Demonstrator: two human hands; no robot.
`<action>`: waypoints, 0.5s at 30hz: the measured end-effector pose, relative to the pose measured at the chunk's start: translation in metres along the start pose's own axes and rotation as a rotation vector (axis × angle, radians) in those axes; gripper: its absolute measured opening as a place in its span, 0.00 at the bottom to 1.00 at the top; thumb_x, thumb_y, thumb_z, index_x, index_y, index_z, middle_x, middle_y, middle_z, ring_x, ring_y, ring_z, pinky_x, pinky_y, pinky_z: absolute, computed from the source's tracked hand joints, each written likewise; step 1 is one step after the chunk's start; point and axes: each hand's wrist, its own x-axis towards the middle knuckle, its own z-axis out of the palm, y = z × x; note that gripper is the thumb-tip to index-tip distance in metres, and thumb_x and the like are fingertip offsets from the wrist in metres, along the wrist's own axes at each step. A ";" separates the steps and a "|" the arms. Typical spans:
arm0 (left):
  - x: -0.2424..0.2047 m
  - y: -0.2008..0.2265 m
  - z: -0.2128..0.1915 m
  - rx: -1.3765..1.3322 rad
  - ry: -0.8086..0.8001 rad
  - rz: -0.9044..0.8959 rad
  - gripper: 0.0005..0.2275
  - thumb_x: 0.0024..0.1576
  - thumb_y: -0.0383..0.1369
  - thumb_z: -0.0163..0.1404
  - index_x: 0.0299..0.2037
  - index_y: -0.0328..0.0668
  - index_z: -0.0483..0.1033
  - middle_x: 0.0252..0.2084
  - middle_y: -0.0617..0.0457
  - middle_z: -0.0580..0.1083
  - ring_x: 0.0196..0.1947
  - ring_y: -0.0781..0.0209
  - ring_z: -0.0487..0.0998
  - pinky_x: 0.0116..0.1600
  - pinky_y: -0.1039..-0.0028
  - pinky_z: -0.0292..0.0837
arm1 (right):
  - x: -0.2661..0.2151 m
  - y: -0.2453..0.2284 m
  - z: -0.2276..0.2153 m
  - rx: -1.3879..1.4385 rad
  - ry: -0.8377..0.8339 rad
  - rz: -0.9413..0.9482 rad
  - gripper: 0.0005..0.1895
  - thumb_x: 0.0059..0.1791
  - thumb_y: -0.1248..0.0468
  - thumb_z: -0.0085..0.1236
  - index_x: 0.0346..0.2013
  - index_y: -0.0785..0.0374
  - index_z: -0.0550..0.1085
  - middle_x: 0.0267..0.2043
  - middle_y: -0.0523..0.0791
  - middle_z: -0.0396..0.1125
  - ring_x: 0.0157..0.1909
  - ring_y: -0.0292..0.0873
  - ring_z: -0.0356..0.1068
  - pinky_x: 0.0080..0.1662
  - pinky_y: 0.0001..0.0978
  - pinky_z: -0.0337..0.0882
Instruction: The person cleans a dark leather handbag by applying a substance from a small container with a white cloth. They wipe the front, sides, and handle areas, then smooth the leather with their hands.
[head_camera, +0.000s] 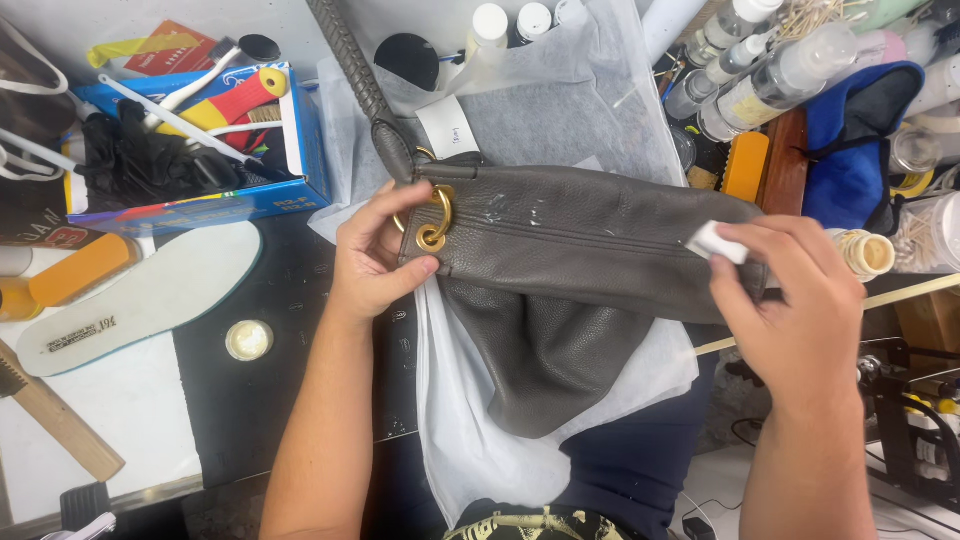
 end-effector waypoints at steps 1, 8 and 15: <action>0.000 0.003 0.001 0.030 -0.008 -0.016 0.23 0.56 0.20 0.61 0.63 0.28 0.73 0.63 0.45 0.68 0.65 0.57 0.71 0.70 0.69 0.66 | -0.005 0.002 0.001 -0.009 0.053 0.014 0.12 0.51 0.73 0.64 0.49 0.65 0.79 0.49 0.48 0.71 0.42 0.42 0.72 0.46 0.29 0.71; 0.003 0.020 0.008 0.244 -0.053 -0.061 0.28 0.54 0.23 0.59 0.67 0.28 0.70 0.65 0.47 0.69 0.67 0.61 0.70 0.73 0.73 0.63 | -0.024 0.012 0.002 0.021 0.006 0.131 0.14 0.51 0.72 0.65 0.51 0.66 0.77 0.46 0.48 0.71 0.38 0.38 0.72 0.43 0.27 0.71; -0.001 0.010 0.005 0.151 -0.017 -0.051 0.32 0.52 0.19 0.58 0.70 0.28 0.66 0.65 0.48 0.68 0.67 0.62 0.69 0.74 0.74 0.60 | -0.013 -0.001 -0.002 0.128 0.079 0.164 0.12 0.52 0.74 0.61 0.51 0.69 0.76 0.52 0.51 0.69 0.47 0.40 0.74 0.45 0.27 0.76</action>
